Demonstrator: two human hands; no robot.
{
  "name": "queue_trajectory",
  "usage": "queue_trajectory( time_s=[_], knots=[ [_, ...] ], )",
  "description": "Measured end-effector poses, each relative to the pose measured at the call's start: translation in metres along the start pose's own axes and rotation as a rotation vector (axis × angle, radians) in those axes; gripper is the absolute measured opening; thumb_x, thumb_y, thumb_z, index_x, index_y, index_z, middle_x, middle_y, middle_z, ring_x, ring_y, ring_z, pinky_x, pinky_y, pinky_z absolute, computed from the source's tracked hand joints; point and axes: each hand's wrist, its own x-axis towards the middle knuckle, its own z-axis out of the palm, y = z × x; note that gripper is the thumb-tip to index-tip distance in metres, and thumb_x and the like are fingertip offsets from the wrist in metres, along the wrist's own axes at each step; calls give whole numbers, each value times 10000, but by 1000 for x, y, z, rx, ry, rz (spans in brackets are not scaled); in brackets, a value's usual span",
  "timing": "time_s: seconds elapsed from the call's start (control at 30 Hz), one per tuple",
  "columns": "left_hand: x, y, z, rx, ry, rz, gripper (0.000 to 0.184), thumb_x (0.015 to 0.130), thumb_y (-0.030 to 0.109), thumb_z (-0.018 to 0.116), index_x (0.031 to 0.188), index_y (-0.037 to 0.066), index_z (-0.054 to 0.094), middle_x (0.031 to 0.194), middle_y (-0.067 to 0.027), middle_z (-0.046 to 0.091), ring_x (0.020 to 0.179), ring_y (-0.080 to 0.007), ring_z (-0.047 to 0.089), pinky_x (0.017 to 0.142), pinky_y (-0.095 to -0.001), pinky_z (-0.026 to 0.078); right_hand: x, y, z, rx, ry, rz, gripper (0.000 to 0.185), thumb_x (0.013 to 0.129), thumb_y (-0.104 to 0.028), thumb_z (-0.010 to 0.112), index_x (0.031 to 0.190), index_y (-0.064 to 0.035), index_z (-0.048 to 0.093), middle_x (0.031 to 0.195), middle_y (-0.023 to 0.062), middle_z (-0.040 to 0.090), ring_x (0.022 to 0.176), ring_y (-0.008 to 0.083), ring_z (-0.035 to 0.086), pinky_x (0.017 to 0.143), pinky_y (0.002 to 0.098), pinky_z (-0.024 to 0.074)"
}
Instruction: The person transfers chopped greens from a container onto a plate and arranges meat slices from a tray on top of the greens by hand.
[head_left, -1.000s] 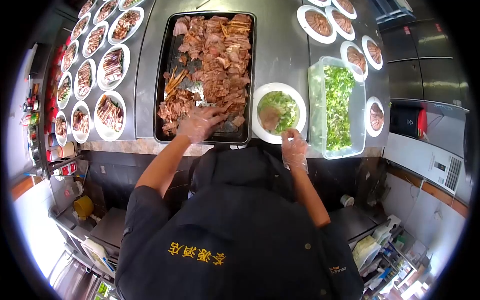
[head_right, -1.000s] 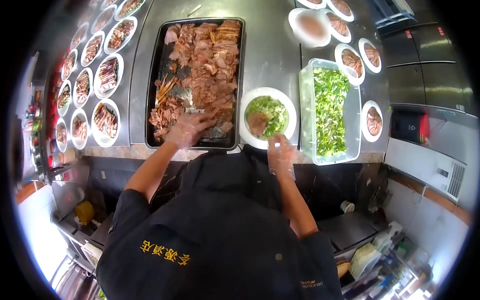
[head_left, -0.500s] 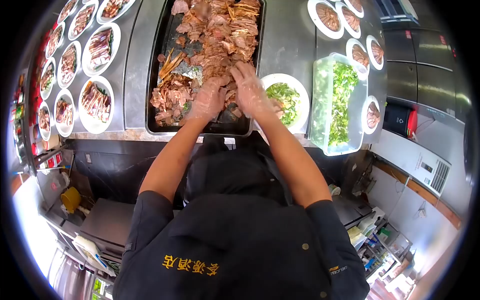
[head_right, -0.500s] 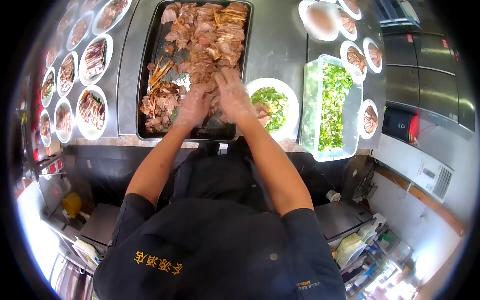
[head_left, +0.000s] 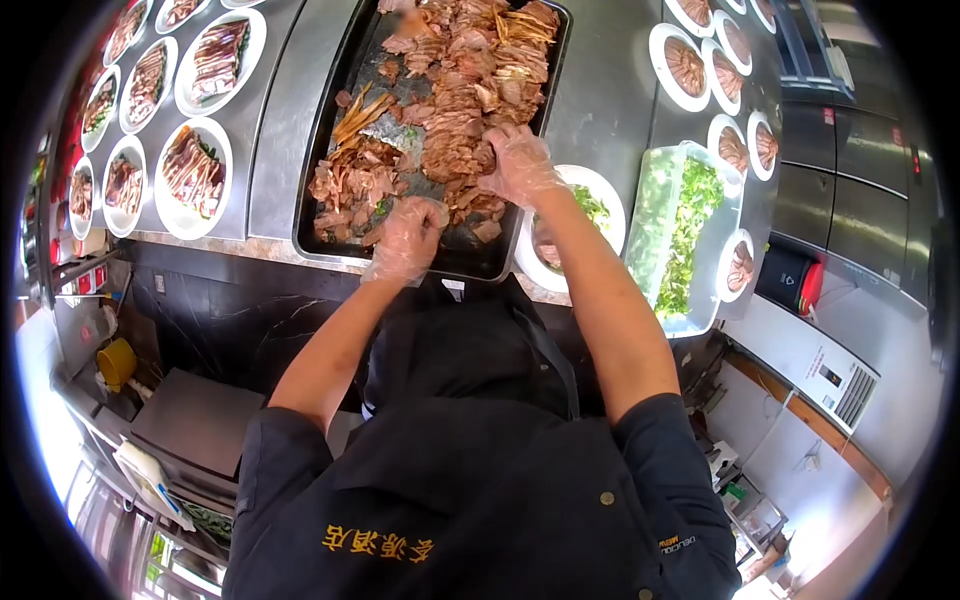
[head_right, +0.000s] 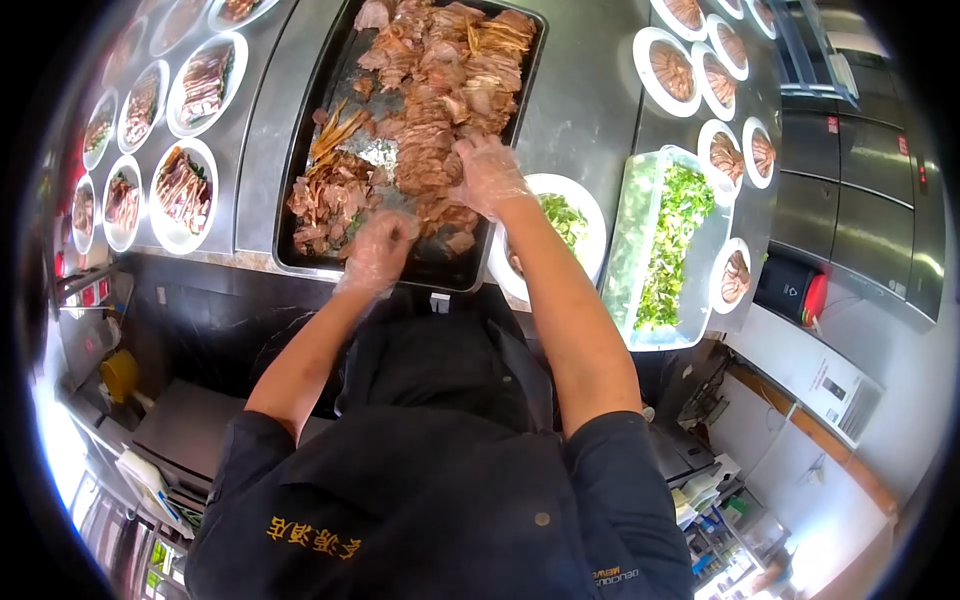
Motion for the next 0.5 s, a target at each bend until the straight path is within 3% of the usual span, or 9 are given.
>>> queue_trajectory(
  time_s=[0.2, 0.27, 0.43, 0.5],
  knots=[
    [0, -5, -9, -35, 39, 29, 145, 880, -98, 703, 910, 28, 636, 965, -170, 728, 909, -390, 720, 785, -441, 580, 5, 3, -13, -31, -205, -107, 623, 894, -334, 875, 1412, -64, 658, 1416, 201, 672, 1325, 407, 638, 1147, 478, 513],
    [-2, -6, -10, -40, 52, 34, 144, 886, -93, 706, 918, 31, 639, 969, -165, 729, 905, -378, 722, 783, -441, 579, 2, 3, -14, 7, -182, -102, 605, 890, -329, 874, 1389, -60, 664, 1385, 207, 685, 1318, 418, 642, 1138, 485, 516],
    [0, 10, -25, -83, -29, -229, 121, 922, -45, 752, 969, 31, 670, 1036, -154, 747, 915, -315, 747, 801, -391, 605, 5, 10, -18, 76, -215, -102, 595, 869, -305, 869, 1369, -61, 658, 1258, 248, 726, 1254, 448, 673, 1094, 511, 538],
    [-1, 5, -24, -138, -27, -259, 110, 942, -29, 758, 1002, 29, 685, 1052, -147, 751, 931, -287, 749, 821, -376, 612, 4, 7, -15, -5, -203, -119, 658, 810, -256, 856, 1389, -46, 626, 1136, 284, 738, 1153, 468, 701, 1037, 545, 556]
  ],
)
